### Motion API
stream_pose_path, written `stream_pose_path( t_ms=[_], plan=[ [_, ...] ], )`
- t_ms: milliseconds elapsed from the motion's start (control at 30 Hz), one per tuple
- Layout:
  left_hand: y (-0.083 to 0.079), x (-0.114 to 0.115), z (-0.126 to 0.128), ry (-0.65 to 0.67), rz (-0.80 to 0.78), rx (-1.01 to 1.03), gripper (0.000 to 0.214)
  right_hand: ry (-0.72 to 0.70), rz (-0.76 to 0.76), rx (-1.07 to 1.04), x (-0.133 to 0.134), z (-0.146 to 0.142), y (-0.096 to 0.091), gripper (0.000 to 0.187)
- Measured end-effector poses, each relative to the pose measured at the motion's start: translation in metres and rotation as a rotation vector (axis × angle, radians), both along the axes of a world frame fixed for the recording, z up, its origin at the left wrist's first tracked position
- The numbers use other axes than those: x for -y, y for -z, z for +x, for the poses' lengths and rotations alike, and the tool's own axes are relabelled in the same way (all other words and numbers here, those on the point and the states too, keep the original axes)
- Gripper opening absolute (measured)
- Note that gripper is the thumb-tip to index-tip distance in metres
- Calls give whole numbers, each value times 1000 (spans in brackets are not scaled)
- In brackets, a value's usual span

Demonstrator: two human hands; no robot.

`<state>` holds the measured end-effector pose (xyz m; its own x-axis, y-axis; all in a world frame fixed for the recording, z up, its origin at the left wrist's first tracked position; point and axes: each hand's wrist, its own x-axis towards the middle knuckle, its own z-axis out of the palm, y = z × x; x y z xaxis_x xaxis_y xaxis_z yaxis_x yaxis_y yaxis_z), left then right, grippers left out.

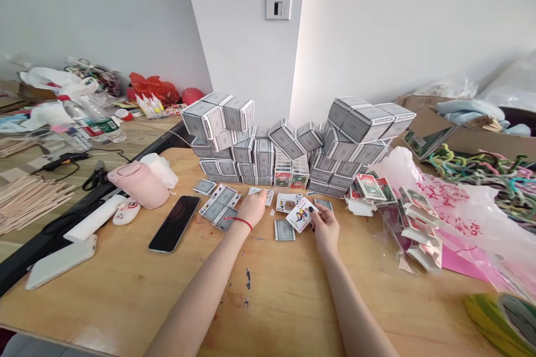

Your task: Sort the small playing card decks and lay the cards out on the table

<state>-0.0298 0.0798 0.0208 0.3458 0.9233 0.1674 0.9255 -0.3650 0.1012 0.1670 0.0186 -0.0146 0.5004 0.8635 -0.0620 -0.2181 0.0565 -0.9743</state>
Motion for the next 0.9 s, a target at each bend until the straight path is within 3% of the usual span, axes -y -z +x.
stream_pose_path(
  t_ms=[167, 367, 600, 700, 800, 900],
  plan=[
    [10, 2, -2, 50, 79, 41, 29, 25, -23, 4, 0, -2, -2, 40],
    [16, 10, 2, -24, 111, 241, 19, 29, -20, 24, -2, -1, 0, 36],
    [0, 11, -1, -139, 172, 574, 13, 25, 16, -55, -2, 0, 4, 29],
    [-15, 17, 5, -21, 354, 696, 12, -49, 35, -104, 1, -3, 2, 29],
    [-25, 32, 21, 12, 514, 720, 10, -187, 64, -207, 5, -10, -2, 30],
    [-23, 47, 39, 102, 527, 701, 10, -313, 69, -320, 8, -15, -6, 31]
  ],
)
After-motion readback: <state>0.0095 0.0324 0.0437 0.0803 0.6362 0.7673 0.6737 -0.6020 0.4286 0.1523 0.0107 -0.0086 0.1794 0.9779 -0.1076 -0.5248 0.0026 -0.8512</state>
